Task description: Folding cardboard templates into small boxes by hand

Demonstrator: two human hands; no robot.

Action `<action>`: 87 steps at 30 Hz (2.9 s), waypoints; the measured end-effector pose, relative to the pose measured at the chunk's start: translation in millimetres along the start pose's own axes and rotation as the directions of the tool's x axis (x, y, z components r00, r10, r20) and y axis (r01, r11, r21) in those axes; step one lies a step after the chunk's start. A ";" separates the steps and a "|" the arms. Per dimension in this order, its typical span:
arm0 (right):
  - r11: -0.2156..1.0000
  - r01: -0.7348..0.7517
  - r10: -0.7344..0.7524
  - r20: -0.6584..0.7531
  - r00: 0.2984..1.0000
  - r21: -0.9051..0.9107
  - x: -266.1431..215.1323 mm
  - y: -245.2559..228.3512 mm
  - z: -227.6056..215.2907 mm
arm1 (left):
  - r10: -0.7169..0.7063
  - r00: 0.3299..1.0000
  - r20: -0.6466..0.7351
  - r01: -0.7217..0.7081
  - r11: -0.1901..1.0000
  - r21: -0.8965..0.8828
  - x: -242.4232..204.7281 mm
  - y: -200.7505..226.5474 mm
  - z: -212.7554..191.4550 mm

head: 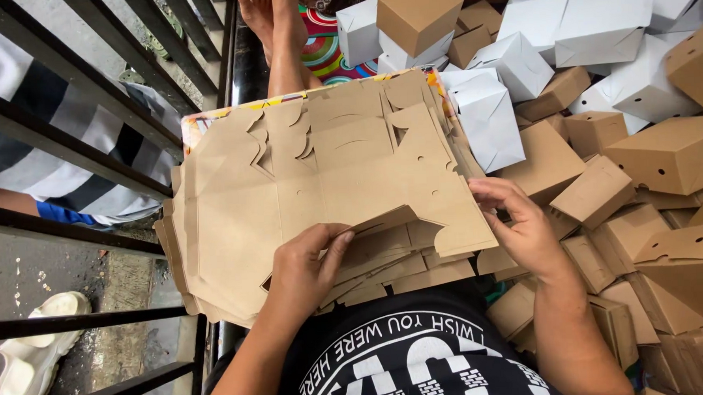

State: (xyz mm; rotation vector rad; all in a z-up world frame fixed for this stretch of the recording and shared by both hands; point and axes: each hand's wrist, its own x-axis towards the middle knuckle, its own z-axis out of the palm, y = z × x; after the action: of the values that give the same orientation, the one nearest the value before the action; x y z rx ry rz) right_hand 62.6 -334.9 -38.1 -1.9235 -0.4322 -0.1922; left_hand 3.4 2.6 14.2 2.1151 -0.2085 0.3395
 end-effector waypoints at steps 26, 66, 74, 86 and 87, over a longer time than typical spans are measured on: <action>0.693 -0.223 0.374 0.078 0.924 -0.685 95.2 41.1 43.8 | 0.353 0.909 0.221 -0.376 0.924 0.071 -41.2 -5.5 13.3; 0.941 0.184 -0.201 0.032 0.979 0.284 8.7 -43.5 14.8 | -0.254 0.954 0.162 0.257 0.966 0.003 -7.4 17.0 -21.9; 0.932 0.358 -0.361 -0.109 0.926 -0.052 7.8 -73.5 38.4 | -0.404 0.900 0.165 0.415 0.909 -0.037 -8.6 25.2 -9.2; 0.928 0.372 -0.371 -0.146 0.917 -0.019 -5.2 -73.4 43.0 | -0.509 0.841 0.185 0.522 0.853 -0.029 -15.8 38.1 -10.8; 0.911 0.405 -0.412 -0.121 0.903 -0.078 -5.8 -73.4 43.4 | -0.478 0.860 0.179 0.488 0.873 -0.012 -17.7 35.0 -8.3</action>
State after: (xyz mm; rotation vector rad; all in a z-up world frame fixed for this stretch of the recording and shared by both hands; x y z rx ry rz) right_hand 26.0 -271.8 6.5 -1.8360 -0.7436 -0.6107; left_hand -24.5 -8.8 40.7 2.0550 0.2166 -0.1482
